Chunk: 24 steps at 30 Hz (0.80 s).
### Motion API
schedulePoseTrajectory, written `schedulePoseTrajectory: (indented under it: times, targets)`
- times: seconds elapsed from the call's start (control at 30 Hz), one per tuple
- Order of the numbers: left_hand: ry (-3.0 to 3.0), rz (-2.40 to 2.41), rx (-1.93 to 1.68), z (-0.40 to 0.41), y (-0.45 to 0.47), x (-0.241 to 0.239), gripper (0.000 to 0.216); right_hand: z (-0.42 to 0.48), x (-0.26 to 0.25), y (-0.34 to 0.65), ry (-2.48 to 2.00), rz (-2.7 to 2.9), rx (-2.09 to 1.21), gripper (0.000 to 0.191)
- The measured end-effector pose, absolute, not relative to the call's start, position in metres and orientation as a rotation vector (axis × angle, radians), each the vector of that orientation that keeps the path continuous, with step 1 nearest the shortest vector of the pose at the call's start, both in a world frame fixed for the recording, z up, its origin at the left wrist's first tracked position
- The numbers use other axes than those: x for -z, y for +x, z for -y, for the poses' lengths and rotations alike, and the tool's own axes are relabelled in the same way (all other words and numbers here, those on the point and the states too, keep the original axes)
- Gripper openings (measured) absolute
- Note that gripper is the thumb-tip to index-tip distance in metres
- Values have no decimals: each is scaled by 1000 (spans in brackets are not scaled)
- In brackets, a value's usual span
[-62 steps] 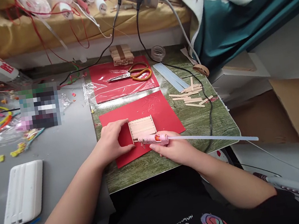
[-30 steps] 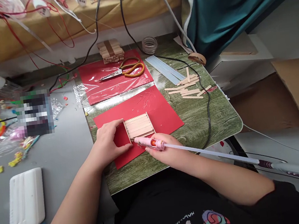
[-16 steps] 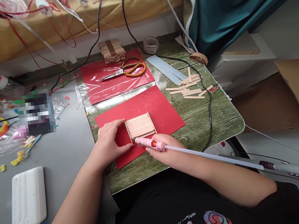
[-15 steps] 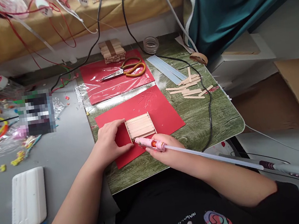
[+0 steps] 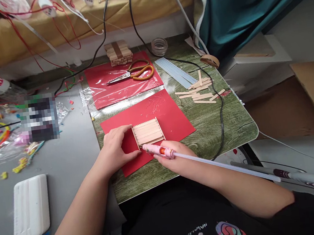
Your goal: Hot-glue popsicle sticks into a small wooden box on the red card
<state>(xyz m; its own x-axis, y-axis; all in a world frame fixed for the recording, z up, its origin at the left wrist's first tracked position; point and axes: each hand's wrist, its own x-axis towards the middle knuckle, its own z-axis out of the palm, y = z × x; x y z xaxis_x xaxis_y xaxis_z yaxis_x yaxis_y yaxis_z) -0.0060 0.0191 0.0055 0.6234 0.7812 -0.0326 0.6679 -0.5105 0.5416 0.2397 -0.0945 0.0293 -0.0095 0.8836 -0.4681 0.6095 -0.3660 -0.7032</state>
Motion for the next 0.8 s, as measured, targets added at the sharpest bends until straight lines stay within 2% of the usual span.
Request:
schedulePoseTrajectory:
  times: [0.8]
  targets:
    - [2330,-1137,-304,-19,-7,-5,81,90,-36,238,-1981,1608,-1308,31]
